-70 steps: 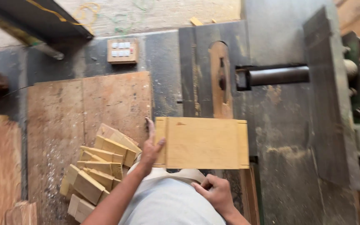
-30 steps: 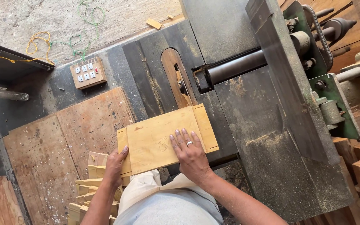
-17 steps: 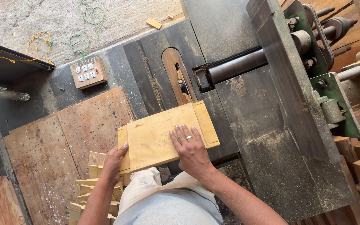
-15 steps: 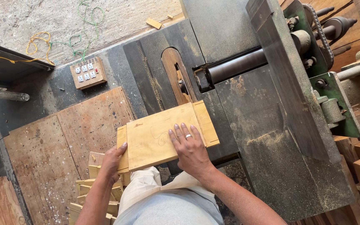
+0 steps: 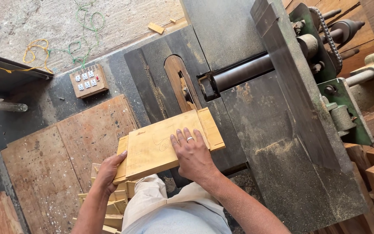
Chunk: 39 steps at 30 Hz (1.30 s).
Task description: Cutting and sizing wooden planks using a table saw and planer in a workshop.
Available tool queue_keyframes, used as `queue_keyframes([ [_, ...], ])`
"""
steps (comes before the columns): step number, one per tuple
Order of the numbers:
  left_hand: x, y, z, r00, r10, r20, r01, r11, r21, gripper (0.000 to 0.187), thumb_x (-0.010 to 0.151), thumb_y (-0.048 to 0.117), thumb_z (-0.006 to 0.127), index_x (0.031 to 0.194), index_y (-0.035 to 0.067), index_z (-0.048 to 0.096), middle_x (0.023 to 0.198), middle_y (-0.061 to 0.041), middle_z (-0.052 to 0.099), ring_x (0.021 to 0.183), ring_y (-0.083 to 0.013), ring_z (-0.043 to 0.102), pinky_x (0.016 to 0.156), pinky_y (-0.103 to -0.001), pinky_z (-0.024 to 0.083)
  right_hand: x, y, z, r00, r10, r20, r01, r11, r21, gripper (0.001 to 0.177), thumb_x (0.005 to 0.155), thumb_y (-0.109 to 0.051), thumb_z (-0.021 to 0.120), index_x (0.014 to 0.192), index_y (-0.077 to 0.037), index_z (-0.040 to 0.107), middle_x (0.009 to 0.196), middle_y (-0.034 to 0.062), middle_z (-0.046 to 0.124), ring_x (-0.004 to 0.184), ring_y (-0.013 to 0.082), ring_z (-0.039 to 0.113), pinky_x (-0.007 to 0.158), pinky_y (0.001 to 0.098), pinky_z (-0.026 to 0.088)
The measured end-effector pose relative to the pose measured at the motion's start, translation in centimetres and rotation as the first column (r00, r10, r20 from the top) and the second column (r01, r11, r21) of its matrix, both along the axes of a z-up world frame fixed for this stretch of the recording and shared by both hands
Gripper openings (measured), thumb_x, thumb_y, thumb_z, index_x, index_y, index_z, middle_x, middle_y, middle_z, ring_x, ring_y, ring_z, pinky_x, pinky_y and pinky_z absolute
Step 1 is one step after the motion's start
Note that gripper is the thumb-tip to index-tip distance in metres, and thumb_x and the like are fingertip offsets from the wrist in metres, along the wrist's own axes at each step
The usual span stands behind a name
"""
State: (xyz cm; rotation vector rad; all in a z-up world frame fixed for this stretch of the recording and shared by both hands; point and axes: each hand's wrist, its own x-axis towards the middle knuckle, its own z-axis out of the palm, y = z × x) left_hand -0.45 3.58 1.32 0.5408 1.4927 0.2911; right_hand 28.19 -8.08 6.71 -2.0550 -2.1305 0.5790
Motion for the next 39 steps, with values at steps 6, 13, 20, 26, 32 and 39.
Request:
queue_keyframes([
  [6, 0.3, 1.2, 0.3, 0.999, 0.037, -0.038, -0.039, 0.998, -0.054, 0.037, 0.097, 0.02, 0.063, 0.114, -0.014, 0.062, 0.09, -0.022, 0.073, 0.069, -0.0227, 0.074, 0.054, -0.034, 0.062, 0.4, 1.5, 1.8, 1.0, 0.016, 0.001, -0.016, 0.991, -0.133, 0.08, 0.067, -0.008, 0.076, 0.143, 0.0, 0.051, 0.142, 0.0272, 0.053, 0.136, 0.0395, 0.049, 0.116, 0.0572, 0.032],
  [13, 0.4, 1.9, 0.6, 0.996, 0.037, -0.085, -0.045, 0.995, -0.089, 0.039, 0.097, 0.02, 0.064, 0.113, -0.015, 0.063, 0.09, -0.024, 0.073, 0.068, -0.0239, 0.074, 0.052, -0.034, 0.061, 0.5, 2.5, 2.1, 1.0, 0.029, -0.007, -0.03, 0.975, -0.221, 0.083, 0.067, -0.01, 0.078, 0.144, 0.0, 0.048, 0.144, 0.028, 0.051, 0.137, 0.0409, 0.046, 0.116, 0.0575, 0.03],
  [20, 0.9, 2.5, 1.2, 0.992, 0.045, -0.121, -0.056, 0.994, -0.089, 0.042, 0.096, 0.019, 0.065, 0.113, -0.018, 0.061, 0.09, -0.025, 0.072, 0.068, -0.0249, 0.074, 0.052, -0.034, 0.061, 0.8, 3.2, 2.5, 0.999, 0.033, -0.018, -0.036, 0.971, -0.237, 0.085, 0.066, -0.011, 0.078, 0.145, 0.0, 0.048, 0.145, 0.0283, 0.05, 0.138, 0.0408, 0.045, 0.116, 0.0572, 0.03],
  [26, 1.3, 2.7, 1.2, 0.989, 0.036, -0.141, -0.05, 0.994, -0.099, 0.043, 0.097, 0.02, 0.064, 0.115, -0.019, 0.06, 0.091, -0.027, 0.073, 0.069, -0.0258, 0.075, 0.052, -0.033, 0.061, 1.0, 3.3, 2.8, 1.0, 0.025, -0.019, -0.029, 0.969, -0.246, 0.087, 0.064, -0.011, 0.08, 0.144, -0.001, 0.048, 0.145, 0.0265, 0.051, 0.139, 0.0393, 0.045, 0.118, 0.0568, 0.03],
  [32, 0.2, -1.0, 0.8, 0.994, -0.044, -0.098, 0.035, 0.995, -0.089, 0.043, 0.098, 0.02, 0.06, 0.119, -0.017, 0.059, 0.096, -0.027, 0.072, 0.067, -0.0248, 0.075, 0.051, -0.031, 0.061, 0.0, -0.5, 2.8, 1.0, 0.004, -0.026, -0.009, 0.982, -0.188, 0.083, 0.067, -0.008, 0.077, 0.145, 0.001, 0.049, 0.147, 0.0237, 0.051, 0.142, 0.0379, 0.044, 0.118, 0.0532, 0.031],
  [39, -1.8, -7.4, 0.3, 0.988, -0.055, 0.142, 0.04, 0.993, 0.107, 0.049, 0.09, 0.011, 0.063, 0.135, -0.003, 0.049, 0.111, -0.019, 0.072, 0.095, -0.0237, 0.072, 0.079, -0.036, 0.063, -1.3, -8.0, -1.9, 0.999, 0.01, -0.032, -0.009, 1.0, 0.025, 0.076, 0.076, 0.005, 0.065, 0.149, -0.003, 0.045, 0.153, 0.024, 0.046, 0.143, 0.0396, 0.041, 0.121, 0.0532, 0.027],
])
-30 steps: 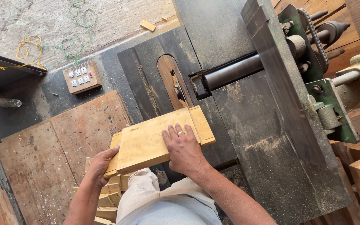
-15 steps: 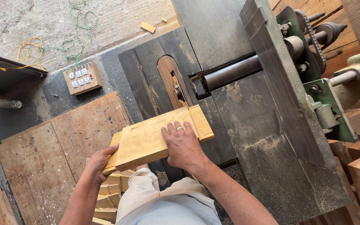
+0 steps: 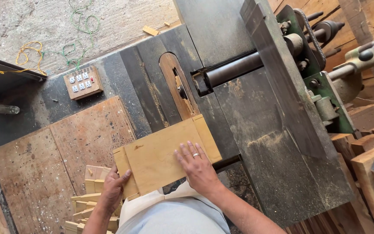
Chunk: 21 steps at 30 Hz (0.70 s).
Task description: Cutting and sizing wooden planks using a table saw and planer in a workshop.
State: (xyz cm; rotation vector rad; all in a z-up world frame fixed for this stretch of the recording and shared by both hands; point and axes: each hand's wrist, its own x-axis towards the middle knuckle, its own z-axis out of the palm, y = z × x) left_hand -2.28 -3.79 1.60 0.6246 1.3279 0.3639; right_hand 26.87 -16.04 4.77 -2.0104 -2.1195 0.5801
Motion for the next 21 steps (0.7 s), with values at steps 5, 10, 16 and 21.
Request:
queue_keyframes([
  [5, -2.8, -0.8, -3.5, 0.994, 0.007, 0.109, -0.032, 0.973, 0.229, 0.054, 0.087, -0.001, 0.068, 0.137, 0.003, 0.051, 0.118, -0.014, 0.073, 0.11, -0.0212, 0.068, 0.096, -0.035, 0.058, 0.6, 1.4, 2.0, 0.998, -0.046, -0.052, 0.054, 0.984, 0.172, 0.082, 0.078, -0.001, 0.068, 0.154, -0.003, 0.038, 0.155, 0.03, 0.04, 0.146, 0.0446, 0.036, 0.122, 0.0526, 0.024],
  [10, -4.7, 0.2, -4.0, 0.991, -0.126, 0.047, 0.078, 0.825, 0.56, 0.036, 0.083, -0.003, 0.076, 0.118, 0.0, 0.067, 0.111, -0.014, 0.076, 0.105, -0.023, 0.072, 0.096, -0.039, 0.06, 1.9, 4.0, 5.1, 0.992, -0.092, 0.087, 0.052, 0.921, 0.386, 0.067, 0.083, -0.004, 0.066, 0.148, -0.005, 0.048, 0.136, 0.0185, 0.062, 0.129, 0.0337, 0.057, 0.113, 0.0547, 0.041],
  [16, -2.3, -1.6, 1.0, 0.865, -0.245, -0.439, 0.498, 0.297, 0.815, 0.036, 0.075, 0.001, 0.081, 0.108, 0.006, 0.066, 0.117, -0.012, 0.075, 0.116, -0.0251, 0.072, 0.105, -0.037, 0.058, -1.0, -1.4, 0.3, 0.988, 0.151, 0.042, -0.157, 0.943, 0.292, 0.034, 0.099, -0.009, 0.062, 0.131, 0.001, 0.069, 0.105, 0.0169, 0.07, 0.093, 0.0257, 0.065, 0.072, 0.0354, 0.048],
  [21, -1.2, -3.8, 1.9, 0.724, -0.232, -0.649, 0.68, 0.079, 0.729, 0.063, 0.07, 0.001, 0.075, 0.131, 0.005, 0.058, 0.137, -0.018, 0.062, 0.129, -0.0333, 0.059, 0.109, -0.042, 0.049, -2.2, -2.7, -0.2, 0.992, 0.128, 0.016, -0.127, 0.954, 0.272, 0.047, 0.09, -0.001, 0.055, 0.136, -0.003, 0.066, 0.109, 0.0174, 0.068, 0.1, 0.0298, 0.065, 0.088, 0.0445, 0.051],
])
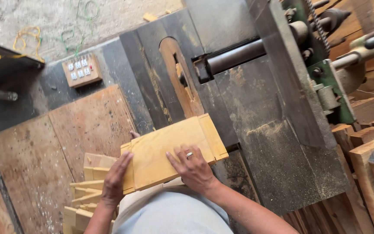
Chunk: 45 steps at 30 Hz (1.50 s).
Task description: Cutting and sizing wooden planks using a table saw and planer in a workshop.
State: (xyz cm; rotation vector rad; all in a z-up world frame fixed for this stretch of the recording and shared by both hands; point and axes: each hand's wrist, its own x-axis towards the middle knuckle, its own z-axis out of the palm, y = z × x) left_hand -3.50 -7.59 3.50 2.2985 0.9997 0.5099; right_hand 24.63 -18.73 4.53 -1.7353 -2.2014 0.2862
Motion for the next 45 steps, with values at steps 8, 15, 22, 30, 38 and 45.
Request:
queue_keyframes([
  [8, 0.6, 1.8, -2.3, 0.967, -0.063, -0.246, 0.122, 0.965, 0.232, 0.055, 0.09, -0.005, 0.053, 0.142, 0.013, 0.06, 0.147, -0.011, 0.059, 0.141, -0.0289, 0.053, 0.116, -0.043, 0.046, 0.2, 1.7, -1.8, 0.991, -0.112, 0.076, 0.115, 0.993, -0.036, 0.057, 0.088, 0.0, 0.053, 0.145, -0.006, 0.056, 0.145, 0.0278, 0.055, 0.136, 0.0476, 0.05, 0.116, 0.0635, 0.032],
  [15, 1.5, 4.8, -2.0, 0.968, -0.046, -0.246, 0.107, 0.965, 0.239, 0.052, 0.091, -0.001, 0.054, 0.141, 0.013, 0.061, 0.145, -0.01, 0.061, 0.138, -0.027, 0.056, 0.114, -0.04, 0.047, 1.0, 4.7, -1.9, 0.991, -0.119, 0.067, 0.123, 0.991, -0.047, 0.054, 0.09, -0.001, 0.054, 0.144, -0.008, 0.056, 0.146, 0.0277, 0.054, 0.135, 0.0479, 0.05, 0.116, 0.0647, 0.031],
  [22, 1.9, 6.2, -1.8, 0.963, -0.038, -0.266, 0.099, 0.971, 0.22, 0.057, 0.087, -0.003, 0.058, 0.142, 0.013, 0.06, 0.146, -0.01, 0.06, 0.138, -0.0272, 0.055, 0.113, -0.04, 0.048, 1.4, 6.3, -1.1, 0.99, -0.114, 0.082, 0.121, 0.989, -0.085, 0.056, 0.088, -0.007, 0.06, 0.144, -0.006, 0.055, 0.144, 0.029, 0.054, 0.136, 0.046, 0.049, 0.116, 0.0633, 0.03],
  [30, 2.0, 6.5, -1.7, 0.956, -0.045, -0.291, 0.114, 0.967, 0.227, 0.06, 0.086, -0.002, 0.062, 0.143, 0.014, 0.058, 0.146, -0.01, 0.06, 0.137, -0.0267, 0.055, 0.113, -0.041, 0.048, 1.7, 6.8, -0.9, 0.99, -0.111, 0.084, 0.119, 0.989, -0.092, 0.057, 0.087, -0.007, 0.062, 0.143, -0.007, 0.055, 0.144, 0.0279, 0.053, 0.136, 0.0446, 0.049, 0.116, 0.0617, 0.03],
  [38, 2.0, 7.2, -1.8, 0.961, -0.052, -0.273, 0.117, 0.967, 0.228, 0.06, 0.085, -0.001, 0.065, 0.142, 0.015, 0.059, 0.144, -0.01, 0.061, 0.135, -0.0262, 0.057, 0.113, -0.04, 0.049, 2.0, 7.5, -0.6, 0.991, -0.118, 0.059, 0.123, 0.988, -0.098, 0.058, 0.086, -0.006, 0.063, 0.143, -0.007, 0.055, 0.145, 0.0271, 0.053, 0.137, 0.044, 0.048, 0.118, 0.0619, 0.028],
  [45, 2.4, 7.8, -0.9, 0.956, -0.038, -0.289, 0.099, 0.975, 0.198, 0.06, 0.083, 0.006, 0.071, 0.141, 0.018, 0.06, 0.143, -0.008, 0.062, 0.132, -0.0253, 0.06, 0.11, -0.04, 0.051, 2.2, 8.6, 0.2, 0.991, -0.074, 0.11, 0.094, 0.979, -0.183, 0.063, 0.083, -0.009, 0.068, 0.144, -0.007, 0.053, 0.144, 0.0289, 0.053, 0.136, 0.0453, 0.048, 0.116, 0.0628, 0.029],
])
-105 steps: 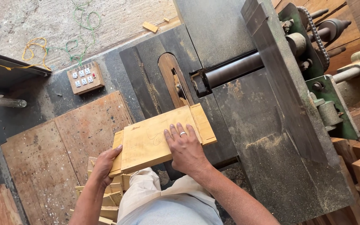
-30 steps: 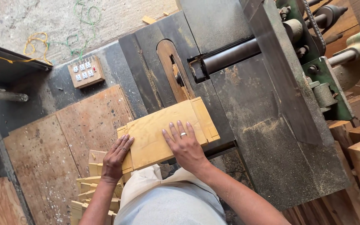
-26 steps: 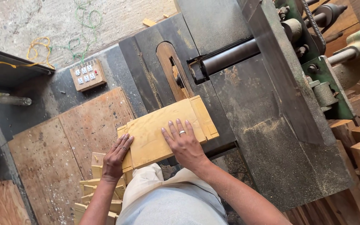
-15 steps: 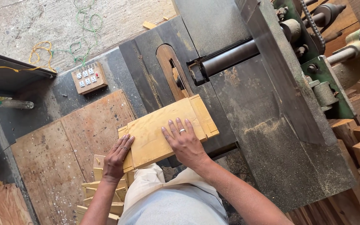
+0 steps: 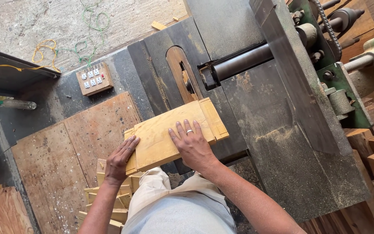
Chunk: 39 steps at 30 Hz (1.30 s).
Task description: Cutting and sizing wooden planks using a table saw and planer in a workshop.
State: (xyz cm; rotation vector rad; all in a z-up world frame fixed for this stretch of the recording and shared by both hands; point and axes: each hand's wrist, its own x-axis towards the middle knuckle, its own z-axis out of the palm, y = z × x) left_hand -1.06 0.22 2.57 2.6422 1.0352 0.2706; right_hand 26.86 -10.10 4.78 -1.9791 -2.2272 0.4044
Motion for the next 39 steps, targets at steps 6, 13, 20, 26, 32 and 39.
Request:
queue_keyframes([
  [6, 0.1, 1.0, 0.4, 1.0, 0.015, -0.018, -0.016, 0.998, -0.053, 0.06, 0.081, 0.019, 0.077, 0.139, 0.021, 0.061, 0.141, -0.006, 0.064, 0.129, -0.0259, 0.061, 0.108, -0.04, 0.052, 0.4, 1.5, 1.5, 1.0, 0.012, -0.006, -0.013, 0.996, -0.092, 0.07, 0.078, -0.011, 0.073, 0.145, -0.007, 0.051, 0.145, 0.0289, 0.051, 0.136, 0.0451, 0.048, 0.116, 0.0622, 0.029],
  [13, 0.4, 2.7, 1.6, 0.999, 0.026, -0.031, -0.031, 0.989, -0.145, 0.063, 0.079, 0.025, 0.079, 0.139, 0.026, 0.06, 0.138, -0.003, 0.066, 0.123, -0.0246, 0.065, 0.104, -0.039, 0.055, 0.7, 3.5, 3.2, 0.999, 0.028, -0.023, -0.032, 0.968, -0.248, 0.082, 0.073, -0.013, 0.082, 0.148, -0.007, 0.048, 0.147, 0.0282, 0.048, 0.137, 0.0444, 0.045, 0.116, 0.0632, 0.028],
  [20, 0.0, 3.7, 1.2, 0.997, 0.032, -0.064, -0.044, 0.978, -0.203, 0.064, 0.079, 0.024, 0.08, 0.14, 0.028, 0.059, 0.134, -0.005, 0.068, 0.12, -0.0236, 0.067, 0.102, -0.039, 0.056, 1.2, 5.1, 4.6, 0.999, 0.038, -0.008, -0.038, 0.947, -0.32, 0.089, 0.069, -0.018, 0.087, 0.148, -0.007, 0.046, 0.144, 0.0273, 0.05, 0.137, 0.0439, 0.046, 0.116, 0.0618, 0.029],
  [26, 0.3, 4.7, 1.8, 0.993, 0.05, -0.111, -0.076, 0.967, -0.245, 0.069, 0.078, 0.013, 0.078, 0.141, 0.031, 0.059, 0.13, -0.005, 0.07, 0.116, -0.0237, 0.07, 0.099, -0.038, 0.058, 1.7, 6.4, 6.3, 0.998, 0.062, -0.005, -0.059, 0.918, -0.392, 0.088, 0.07, -0.022, 0.087, 0.147, -0.007, 0.048, 0.134, 0.0231, 0.057, 0.132, 0.0412, 0.051, 0.114, 0.0594, 0.033],
  [32, 0.8, 5.3, 2.7, 0.991, 0.079, -0.112, -0.112, 0.941, -0.321, 0.073, 0.075, 0.005, 0.078, 0.14, 0.033, 0.059, 0.13, -0.005, 0.071, 0.113, -0.0245, 0.071, 0.097, -0.038, 0.059, 2.0, 7.3, 6.5, 0.999, 0.036, -0.034, -0.046, 0.923, -0.382, 0.079, 0.068, -0.022, 0.087, 0.139, -0.006, 0.056, 0.117, 0.0145, 0.064, 0.118, 0.0324, 0.059, 0.107, 0.0527, 0.042],
  [39, 0.6, 5.9, 2.5, 0.98, 0.092, -0.174, -0.148, 0.928, -0.343, 0.075, 0.075, 0.006, 0.078, 0.14, 0.037, 0.058, 0.117, -0.005, 0.076, 0.102, -0.0232, 0.076, 0.089, -0.037, 0.062, 2.3, 7.9, 7.0, 0.998, 0.036, -0.049, -0.053, 0.909, -0.413, 0.072, 0.067, -0.02, 0.087, 0.132, -0.006, 0.06, 0.112, 0.0138, 0.067, 0.112, 0.0315, 0.062, 0.103, 0.0511, 0.045],
])
